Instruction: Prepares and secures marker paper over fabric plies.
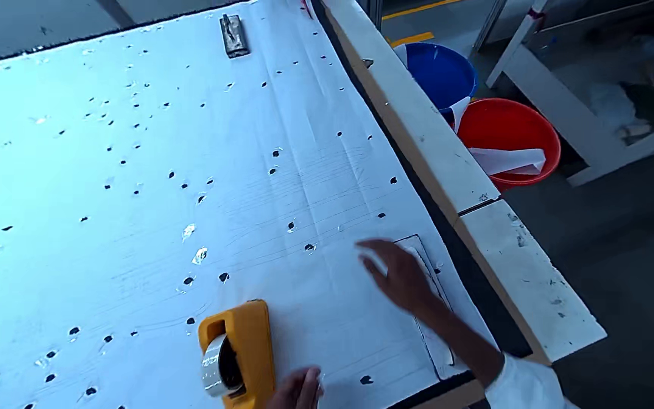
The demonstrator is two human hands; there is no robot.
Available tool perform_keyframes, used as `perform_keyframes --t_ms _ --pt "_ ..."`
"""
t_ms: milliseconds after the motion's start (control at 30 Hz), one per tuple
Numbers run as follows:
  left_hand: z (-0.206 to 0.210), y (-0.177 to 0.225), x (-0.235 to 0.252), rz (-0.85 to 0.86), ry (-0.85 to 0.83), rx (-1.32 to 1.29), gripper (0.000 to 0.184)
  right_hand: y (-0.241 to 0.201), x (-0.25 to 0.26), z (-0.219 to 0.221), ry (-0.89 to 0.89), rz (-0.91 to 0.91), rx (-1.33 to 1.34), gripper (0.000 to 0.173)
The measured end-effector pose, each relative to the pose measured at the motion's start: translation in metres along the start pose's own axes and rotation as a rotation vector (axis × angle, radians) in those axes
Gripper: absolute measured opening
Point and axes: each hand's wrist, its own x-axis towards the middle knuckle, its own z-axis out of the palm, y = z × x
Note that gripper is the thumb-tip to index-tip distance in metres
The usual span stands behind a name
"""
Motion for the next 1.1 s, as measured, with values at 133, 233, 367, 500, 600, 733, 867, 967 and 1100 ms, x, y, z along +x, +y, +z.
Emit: perform_keyframes --t_ms 133,233,367,500,600,733,867,967,1100 --pt "0.072 0.031 0.123 0.291 -0.137 0.325 0.020 0.110 0.058 0.002 -0.142 0.080 -0.165 0.060" --pt "0.128 0.060 0.202 0.322 -0.223 0.467 0.020 0.149 0.070 0.002 -0.265 0.121 -0.271 0.071" --pt "0.193 0.080 0.286 0.341 -0.247 0.488 0.021 0.162 0.066 -0.001 -0.213 0.149 -0.271 0.075" --pt "0.236 0.094 0.336 0.229 -0.216 0.531 0.028 0.163 0.062 -0.004 -0.151 0.170 -0.227 0.068" --pt "0.254 0.102 0.351 0.175 -0.171 0.645 0.033 0.170 0.057 -0.003 -0.022 0.143 -0.275 0.056" --pt "0.264 0.125 0.347 0.088 -0.146 1.087 0.041 0.173 0.056 -0.001 0.065 0.133 -0.302 0.049" --pt "0.238 0.123 0.314 0.054 -0.147 1.151 0.048 0.172 0.056 0.000 0.083 0.122 -0.303 0.047" --pt "0.188 0.104 0.252 0.238 -0.186 1.008 0.039 0.171 0.059 -0.004 0.081 0.126 -0.301 0.044" --pt "0.090 0.076 0.150 0.455 -0.047 0.722 0.031 0.156 0.067 -0.024 -0.057 0.167 -0.340 0.046"
